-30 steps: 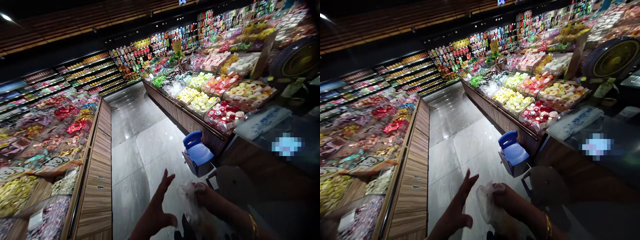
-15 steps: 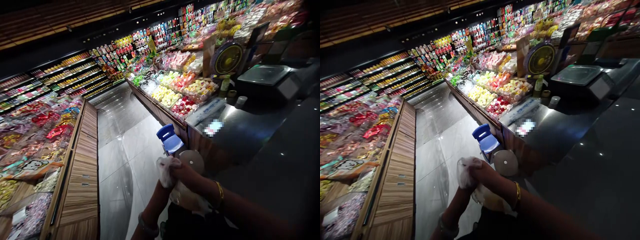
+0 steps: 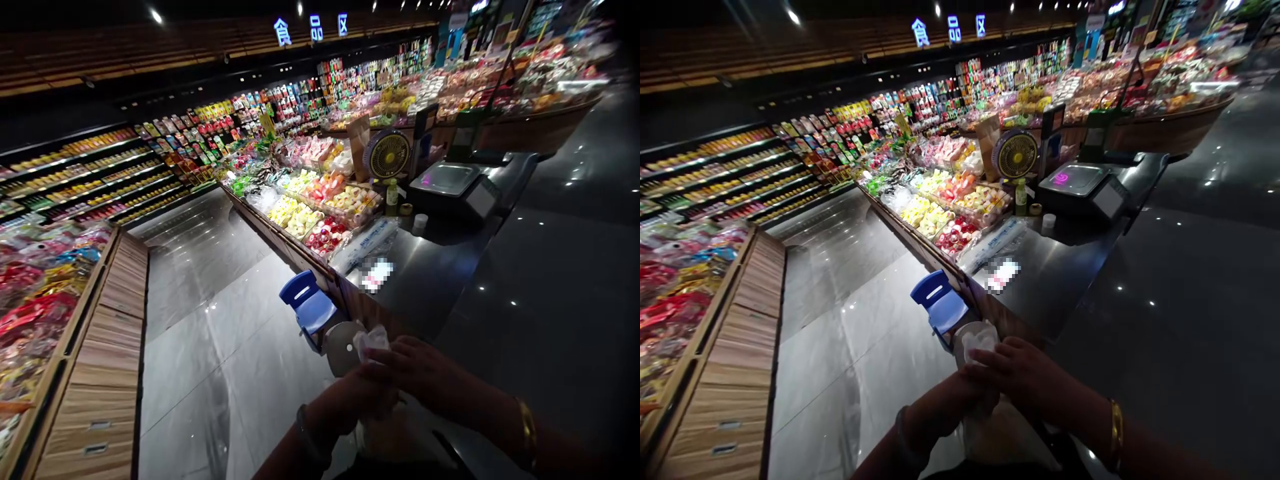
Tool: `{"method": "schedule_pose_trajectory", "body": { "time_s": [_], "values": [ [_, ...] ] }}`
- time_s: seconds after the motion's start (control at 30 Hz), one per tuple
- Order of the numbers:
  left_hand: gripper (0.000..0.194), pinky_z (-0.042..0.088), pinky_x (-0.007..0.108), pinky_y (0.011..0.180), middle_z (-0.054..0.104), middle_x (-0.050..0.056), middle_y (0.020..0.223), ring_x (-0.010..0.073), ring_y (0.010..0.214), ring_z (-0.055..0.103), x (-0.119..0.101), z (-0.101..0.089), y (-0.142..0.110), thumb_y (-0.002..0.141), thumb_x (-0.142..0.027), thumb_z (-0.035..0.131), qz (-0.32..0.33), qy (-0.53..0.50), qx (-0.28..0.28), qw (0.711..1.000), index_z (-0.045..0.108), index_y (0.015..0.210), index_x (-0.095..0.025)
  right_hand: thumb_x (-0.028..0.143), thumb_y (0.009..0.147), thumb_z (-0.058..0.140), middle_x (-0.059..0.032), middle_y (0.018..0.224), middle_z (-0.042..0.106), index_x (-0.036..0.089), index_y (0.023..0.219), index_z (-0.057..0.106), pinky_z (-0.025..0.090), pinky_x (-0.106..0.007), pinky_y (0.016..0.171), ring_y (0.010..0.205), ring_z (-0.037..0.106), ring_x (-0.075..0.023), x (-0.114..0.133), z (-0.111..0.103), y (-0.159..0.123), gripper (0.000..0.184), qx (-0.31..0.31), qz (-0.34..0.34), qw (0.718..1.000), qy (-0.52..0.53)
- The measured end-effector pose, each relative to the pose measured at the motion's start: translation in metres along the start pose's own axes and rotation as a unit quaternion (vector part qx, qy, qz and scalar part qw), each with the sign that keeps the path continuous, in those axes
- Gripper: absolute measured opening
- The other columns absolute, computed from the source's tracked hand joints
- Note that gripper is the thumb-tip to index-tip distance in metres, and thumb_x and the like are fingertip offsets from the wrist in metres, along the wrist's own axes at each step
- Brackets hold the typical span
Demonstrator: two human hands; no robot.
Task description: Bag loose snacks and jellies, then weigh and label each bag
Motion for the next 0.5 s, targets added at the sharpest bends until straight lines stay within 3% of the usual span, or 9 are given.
{"method": "schedule_pose_trajectory", "body": {
  "time_s": [0.1,0.2,0.3,0.37,0.43,0.5],
  "values": [
    [0.023,0.041,0.03,0.072,0.062,0.0,0.074,0.0139,0.07,0.054,-0.018,0.03,0.018,0.067,-0.029,0.076,0.012,0.024,0.013,1.0,0.069,0.083,-0.015,0.019,0.099,0.053,-0.0065,0.118,0.072,0.025,0.139,0.057,0.047,-0.036,0.094,0.101,0.061,-0.0201,-0.028,-0.013,-0.019,0.041,0.002,0.04,0.999,0.037],
    [0.017,0.038,0.029,0.07,0.06,0.0,0.075,0.0137,0.071,0.052,-0.036,0.062,0.036,0.071,-0.027,0.072,0.037,0.083,0.036,0.995,0.068,0.082,-0.014,0.015,0.09,0.058,-0.0052,0.097,0.072,0.022,0.111,0.068,0.049,-0.034,0.085,0.091,0.061,-0.0204,-0.061,-0.024,-0.047,0.024,0.018,0.099,0.993,0.061],
    [0.015,0.038,0.027,0.067,0.059,-0.001,0.077,0.0137,0.073,0.052,-0.054,0.096,0.057,0.078,-0.027,0.069,0.101,0.181,0.013,0.978,0.067,0.085,-0.014,0.017,0.082,0.059,-0.0044,0.083,0.069,0.02,0.083,0.067,0.047,-0.031,0.074,0.077,0.06,-0.0191,-0.101,-0.042,-0.081,0.009,0.015,0.177,0.977,0.118],
    [0.033,0.042,0.026,0.07,0.063,-0.001,0.088,0.0154,0.08,0.057,-0.064,0.124,0.072,0.076,-0.022,0.072,0.155,0.215,-0.001,0.964,0.066,0.108,-0.018,0.02,0.081,0.055,-0.0035,0.073,0.068,0.02,0.072,0.064,0.046,-0.03,0.068,0.069,0.06,-0.0178,-0.131,-0.057,-0.109,0.013,0.014,0.25,0.939,0.237],
    [0.063,0.047,0.027,0.078,0.068,0.001,0.103,0.0186,0.091,0.062,-0.072,0.158,0.091,0.073,-0.016,0.074,0.2,0.234,-0.006,0.951,0.057,0.133,-0.025,0.026,0.085,0.049,-0.0041,0.071,0.068,0.02,0.071,0.066,0.048,-0.03,0.066,0.069,0.063,-0.0192,-0.16,-0.072,-0.14,0.023,0.005,0.324,0.861,0.391],
    [0.062,0.049,0.03,0.085,0.072,0.003,0.111,0.022,0.1,0.066,-0.079,0.194,0.115,0.074,-0.016,0.074,0.241,0.255,-0.066,0.934,0.061,0.134,-0.029,0.032,0.087,0.047,-0.0065,0.083,0.073,0.021,0.081,0.072,0.052,-0.032,0.072,0.081,0.067,-0.0223,-0.187,-0.086,-0.172,0.028,-0.044,0.361,0.796,0.484]
  ]
}}
Point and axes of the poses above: each hand's wrist, its own y-axis towards the middle knuckle, its own z-axis out of the palm, x = y × z, the point moved 2 cm from there along y, towards the middle knuckle
